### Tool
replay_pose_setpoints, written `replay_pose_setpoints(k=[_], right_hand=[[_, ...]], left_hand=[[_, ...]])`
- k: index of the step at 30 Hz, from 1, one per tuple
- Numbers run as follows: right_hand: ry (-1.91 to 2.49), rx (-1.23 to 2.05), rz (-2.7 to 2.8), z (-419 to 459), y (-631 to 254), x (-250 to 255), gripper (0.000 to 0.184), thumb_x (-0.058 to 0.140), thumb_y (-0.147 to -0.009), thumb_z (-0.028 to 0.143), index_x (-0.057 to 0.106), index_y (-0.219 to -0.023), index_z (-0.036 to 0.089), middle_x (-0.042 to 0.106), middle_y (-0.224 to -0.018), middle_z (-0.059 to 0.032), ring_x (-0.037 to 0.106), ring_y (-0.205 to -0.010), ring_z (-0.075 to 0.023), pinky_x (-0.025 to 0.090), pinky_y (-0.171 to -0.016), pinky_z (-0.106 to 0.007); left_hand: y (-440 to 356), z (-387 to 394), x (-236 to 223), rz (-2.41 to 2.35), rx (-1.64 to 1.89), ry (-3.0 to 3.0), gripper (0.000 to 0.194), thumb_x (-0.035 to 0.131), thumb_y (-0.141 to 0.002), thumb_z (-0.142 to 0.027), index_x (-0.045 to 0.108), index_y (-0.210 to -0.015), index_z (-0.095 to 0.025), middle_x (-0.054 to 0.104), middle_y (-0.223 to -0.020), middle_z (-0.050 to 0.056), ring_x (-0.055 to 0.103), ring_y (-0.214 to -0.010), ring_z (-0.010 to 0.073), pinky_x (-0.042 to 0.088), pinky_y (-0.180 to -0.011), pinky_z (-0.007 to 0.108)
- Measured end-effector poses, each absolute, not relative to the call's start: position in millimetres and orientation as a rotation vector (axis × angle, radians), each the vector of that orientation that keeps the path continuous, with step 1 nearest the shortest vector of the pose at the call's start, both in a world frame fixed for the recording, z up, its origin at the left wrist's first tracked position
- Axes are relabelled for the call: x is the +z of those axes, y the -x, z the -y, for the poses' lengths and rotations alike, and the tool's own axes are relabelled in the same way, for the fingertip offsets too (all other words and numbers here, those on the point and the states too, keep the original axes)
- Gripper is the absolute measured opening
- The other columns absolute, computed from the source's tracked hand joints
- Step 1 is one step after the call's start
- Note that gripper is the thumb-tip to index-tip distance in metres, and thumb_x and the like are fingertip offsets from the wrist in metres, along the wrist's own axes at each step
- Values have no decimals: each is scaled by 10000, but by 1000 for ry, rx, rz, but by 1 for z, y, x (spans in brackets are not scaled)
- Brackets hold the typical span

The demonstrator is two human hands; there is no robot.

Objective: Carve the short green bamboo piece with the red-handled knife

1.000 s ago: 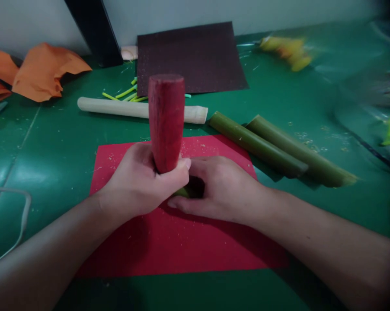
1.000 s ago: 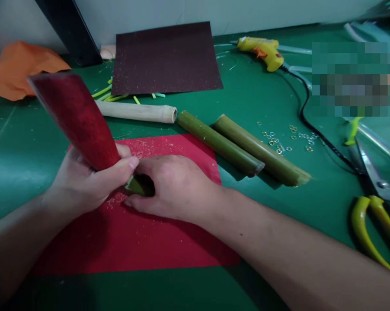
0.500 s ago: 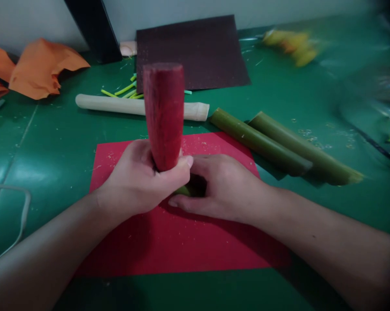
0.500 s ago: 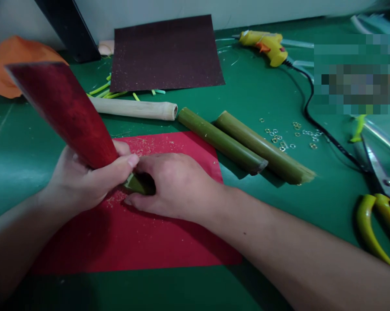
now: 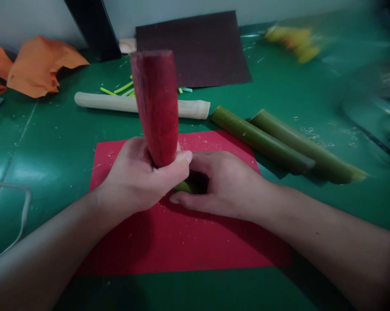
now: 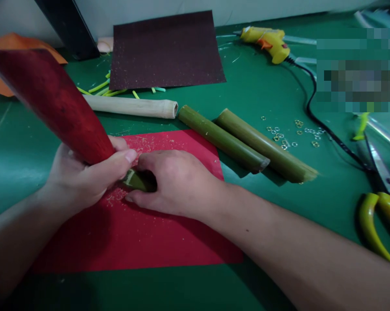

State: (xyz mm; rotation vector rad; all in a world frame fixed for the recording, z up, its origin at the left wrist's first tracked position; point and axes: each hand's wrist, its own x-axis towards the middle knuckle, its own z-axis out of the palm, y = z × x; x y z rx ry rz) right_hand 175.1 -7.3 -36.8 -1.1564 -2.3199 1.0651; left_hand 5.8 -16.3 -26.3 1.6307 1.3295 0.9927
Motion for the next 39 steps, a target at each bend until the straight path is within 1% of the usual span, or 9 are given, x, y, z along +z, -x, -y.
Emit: replay_pose_setpoints(k=[5, 11, 16, 22, 25, 27, 30, 33, 39], right_hand=[[1165, 1033, 2306, 7, -175, -38, 195, 757, -764, 337, 693, -843, 170, 576, -637, 40, 464, -609, -104, 285, -596, -270], [1155, 1071, 2304, 6, -174, -36, 187, 758, -770, 341, 685, -812, 174, 559, -618, 46, 458, -611, -102, 278, -596, -270], [1159, 1067, 2298, 5, -175, -36, 210, 763, -764, 338, 710, -875, 167, 584, -655, 38, 458, -611, -100, 272, -583, -267], [1132, 1090, 2313, 7, -174, -35, 190, 756, -783, 337, 688, -809, 162, 585, -663, 31, 468, -626, -104, 280, -604, -275], [1145, 1075, 2300, 5, -174, -35, 209, 758, -779, 338, 712, -886, 164, 626, -711, 24, 486, -639, -106, 295, -610, -271], [1146, 1053, 2297, 4, -174, -36, 217, 759, -775, 332, 717, -905, 164, 647, -730, 19, 497, -644, -107, 303, -614, -269], [1154, 1019, 2315, 3, -174, -38, 222, 756, -775, 332, 721, -903, 154, 662, -753, 7, 503, -646, -108, 305, -611, -270], [1158, 997, 2328, 3, -175, -38, 238, 756, -775, 341, 726, -902, 142, 657, -746, 2, 494, -637, -108, 300, -604, -273], [1141, 1008, 2323, 3, -176, -39, 299, 758, -768, 368, 738, -940, 125, 672, -771, -8, 510, -647, -115, 296, -588, -272]], left_hand=[[-10, 17, -25, -1352, 1065, -1621, 307, 629, -783, -185, 478, -515, -182, 422, -472, -48, 380, -435, 59, 312, -390, 200], [-8, 16, -25, -1295, 998, -1691, 322, 624, -774, -187, 431, -517, -188, 382, -486, -58, 352, -444, 60, 307, -393, 198], [-7, 16, -26, -1331, 1044, -1636, 316, 618, -795, -198, 446, -531, -184, 421, -485, -55, 382, -441, 56, 317, -395, 189], [-4, 16, -26, -1267, 971, -1698, 328, 631, -780, -189, 434, -518, -179, 393, -490, -56, 372, -447, 51, 321, -394, 170], [-5, 17, -26, -1330, 1001, -1659, 277, 640, -790, -202, 504, -550, -184, 464, -516, -45, 429, -466, 66, 366, -412, 181], [-6, 18, -26, -1353, 1031, -1628, 269, 644, -791, -204, 519, -554, -189, 473, -508, -45, 422, -450, 69, 348, -394, 190], [-7, 18, -25, -1357, 1046, -1637, 308, 642, -791, -181, 489, -524, -195, 449, -477, -51, 391, -423, 65, 325, -384, 207], [-9, 17, -24, -1349, 1058, -1670, 342, 647, -786, -159, 464, -500, -198, 442, -465, -49, 396, -427, 69, 340, -397, 218], [-10, 15, -23, -1298, 1110, -1726, 343, 623, -789, -136, 470, -487, -192, 442, -454, -53, 396, -410, 57, 288, -373, 225]])
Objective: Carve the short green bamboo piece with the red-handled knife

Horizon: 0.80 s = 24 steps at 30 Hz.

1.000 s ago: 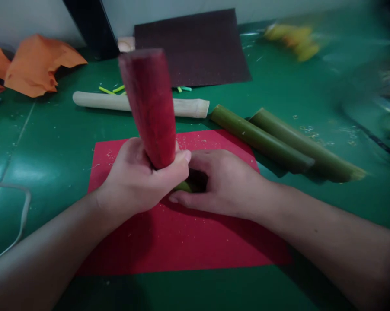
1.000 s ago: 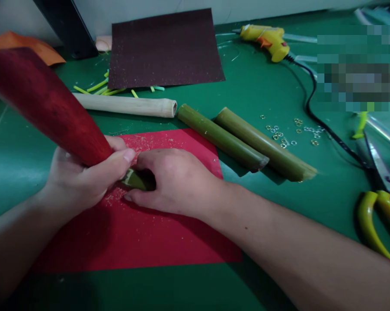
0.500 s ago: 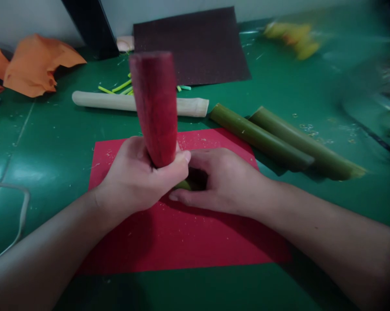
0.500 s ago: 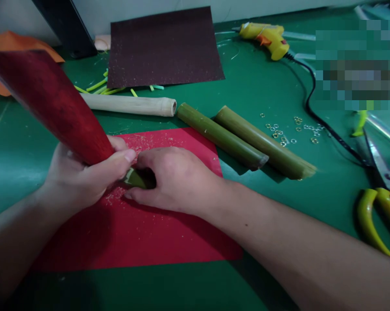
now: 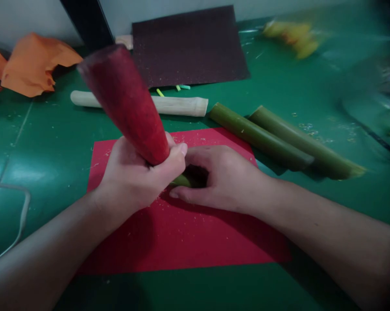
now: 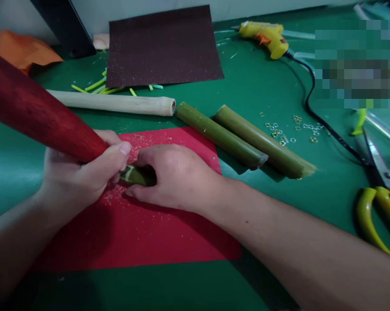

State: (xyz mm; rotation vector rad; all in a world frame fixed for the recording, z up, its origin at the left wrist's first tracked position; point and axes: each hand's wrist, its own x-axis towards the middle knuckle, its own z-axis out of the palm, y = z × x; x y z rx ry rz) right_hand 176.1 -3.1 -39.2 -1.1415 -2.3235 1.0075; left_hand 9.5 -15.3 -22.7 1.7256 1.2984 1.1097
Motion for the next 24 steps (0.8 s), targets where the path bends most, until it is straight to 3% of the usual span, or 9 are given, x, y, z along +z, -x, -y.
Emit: replay_pose_setpoints(k=[4, 11, 24], right_hand=[[1131, 1033, 2321, 3, -176, -38, 278, 758, -778, 358, 738, -930, 126, 681, -765, -9, 532, -653, -124, 308, -586, -276], [1120, 1131, 2336, 3, -177, -35, 309, 740, -837, 370, 749, -1032, 131, 756, -937, -62, 652, -813, -188, 394, -659, -293], [1063, 1054, 2374, 4, -178, -37, 275, 697, -888, 382, 745, -981, 128, 749, -911, -61, 628, -780, -166, 388, -663, -282]], left_hand=[[-10, 15, -23, -1271, 1109, -1744, 356, 615, -783, -121, 443, -479, -193, 425, -442, -60, 378, -399, 53, 271, -360, 219], [-10, 14, -25, -1198, 1144, -1787, 349, 593, -769, -114, 413, -479, -186, 371, -447, -67, 332, -409, 38, 241, -357, 200], [-2, 15, -27, -1082, 1077, -1779, 302, 600, -779, -92, 467, -519, -169, 415, -469, -67, 319, -396, 20, 217, -336, 177]])
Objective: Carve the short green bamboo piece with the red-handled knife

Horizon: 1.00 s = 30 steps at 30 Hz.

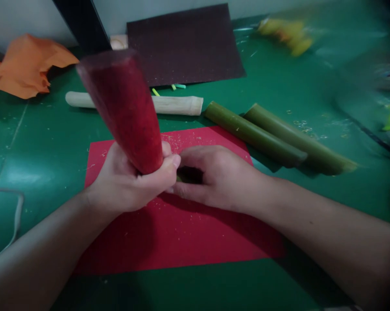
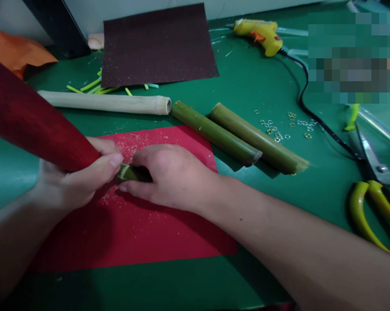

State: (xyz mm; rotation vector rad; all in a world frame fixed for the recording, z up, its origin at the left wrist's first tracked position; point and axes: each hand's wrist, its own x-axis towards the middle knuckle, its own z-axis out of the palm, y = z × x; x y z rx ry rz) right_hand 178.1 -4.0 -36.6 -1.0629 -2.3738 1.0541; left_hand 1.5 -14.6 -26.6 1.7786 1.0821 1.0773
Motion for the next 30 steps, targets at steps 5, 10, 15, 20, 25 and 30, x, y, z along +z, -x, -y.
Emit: replay_pose_setpoints(k=[5, 10, 15, 20, 25, 30], right_hand=[[1125, 969, 2396, 2, -176, -37, 265, 723, -845, 392, 745, -909, 135, 714, -817, -38, 571, -698, -142, 329, -606, -284], [1195, 971, 2349, 6, -174, -36, 290, 732, -807, 414, 726, -937, 155, 674, -755, 0, 510, -621, -113, 293, -572, -277], [1178, 949, 2336, 8, -174, -37, 334, 752, -782, 389, 720, -1005, 143, 693, -809, -12, 522, -645, -117, 316, -599, -272], [1145, 995, 2359, 5, -175, -37, 279, 743, -807, 384, 725, -950, 145, 688, -800, -15, 518, -652, -119, 297, -600, -277], [1135, 1045, 2356, 4, -175, -35, 247, 733, -836, 384, 723, -899, 145, 672, -765, -12, 502, -644, -117, 277, -601, -288], [1147, 1059, 2383, 4, -174, -33, 270, 736, -843, 391, 742, -939, 138, 692, -800, -26, 517, -658, -120, 275, -601, -292]], left_hand=[[-3, 13, -29, -1136, 1130, -1704, 335, 598, -813, -116, 475, -507, -178, 450, -460, -59, 394, -402, 39, 291, -362, 179], [-1, 12, -31, -1210, 1114, -1721, 340, 606, -831, -123, 489, -517, -181, 455, -480, -51, 410, -426, 52, 345, -410, 197], [-2, 12, -29, -1190, 1075, -1748, 360, 599, -841, -141, 481, -503, -179, 427, -458, -47, 378, -417, 57, 304, -399, 217], [-5, 12, -27, -1187, 1074, -1759, 365, 609, -823, -156, 460, -491, -184, 417, -469, -43, 368, -435, 64, 274, -390, 228], [-5, 12, -26, -1159, 1066, -1757, 351, 611, -785, -122, 424, -495, -187, 382, -472, -53, 330, -425, 55, 233, -366, 233], [-2, 12, -29, -1158, 1068, -1765, 353, 625, -763, -129, 417, -484, -191, 378, -467, -54, 325, -414, 56, 275, -373, 246]])
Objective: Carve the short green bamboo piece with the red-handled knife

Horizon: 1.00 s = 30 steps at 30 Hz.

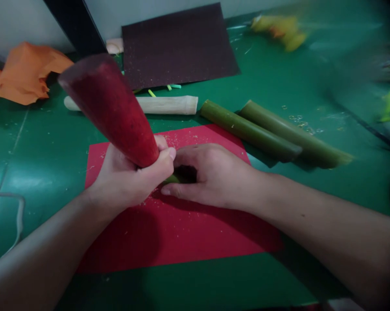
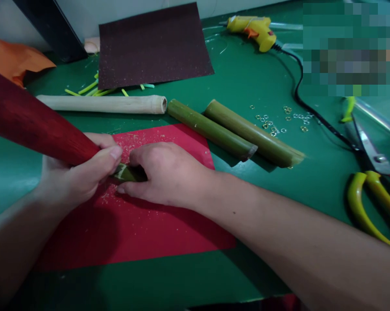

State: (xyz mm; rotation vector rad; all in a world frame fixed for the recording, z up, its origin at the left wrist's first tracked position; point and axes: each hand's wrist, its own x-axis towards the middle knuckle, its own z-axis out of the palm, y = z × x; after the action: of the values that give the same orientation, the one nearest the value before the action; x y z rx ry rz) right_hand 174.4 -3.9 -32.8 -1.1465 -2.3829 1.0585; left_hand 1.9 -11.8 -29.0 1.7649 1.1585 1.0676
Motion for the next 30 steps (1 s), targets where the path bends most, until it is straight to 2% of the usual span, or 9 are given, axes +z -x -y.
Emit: replay_pose_setpoints(k=[5, 12, 19, 25, 30], right_hand=[[1149, 1081, 2395, 5, -174, -32, 260, 723, -851, 381, 736, -950, 140, 693, -823, -25, 520, -677, -122, 280, -605, -286], [1176, 1025, 2399, 3, -175, -32, 251, 721, -848, 391, 731, -925, 152, 672, -796, -11, 478, -645, -108, 255, -590, -286], [1190, 979, 2396, -1, -174, -32, 250, 752, -807, 398, 717, -846, 153, 621, -719, 12, 428, -603, -91, 239, -577, -287], [1178, 981, 2388, 0, -175, -33, 245, 757, -805, 395, 705, -806, 156, 615, -713, 18, 430, -604, -90, 249, -574, -282], [1145, 996, 2405, -1, -176, -32, 256, 737, -834, 396, 736, -884, 145, 651, -753, 0, 450, -619, -98, 247, -577, -288]], left_hand=[[0, 14, -32, -1164, 1049, -1738, 349, 620, -773, -147, 410, -497, -187, 394, -474, -54, 352, -423, 54, 288, -373, 221], [0, 14, -27, -1218, 1027, -1672, 258, 643, -724, -145, 510, -509, -198, 432, -437, -66, 358, -371, 46, 278, -333, 187], [-4, 11, -28, -1288, 1108, -1647, 291, 633, -751, -130, 503, -499, -193, 429, -448, -55, 387, -407, 59, 353, -390, 193], [-6, 10, -26, -1287, 1087, -1664, 290, 646, -738, -136, 502, -492, -191, 437, -447, -50, 382, -404, 59, 322, -364, 191], [-4, 11, -27, -1243, 1053, -1689, 313, 642, -744, -140, 476, -482, -187, 416, -439, -54, 356, -391, 50, 281, -345, 188]])
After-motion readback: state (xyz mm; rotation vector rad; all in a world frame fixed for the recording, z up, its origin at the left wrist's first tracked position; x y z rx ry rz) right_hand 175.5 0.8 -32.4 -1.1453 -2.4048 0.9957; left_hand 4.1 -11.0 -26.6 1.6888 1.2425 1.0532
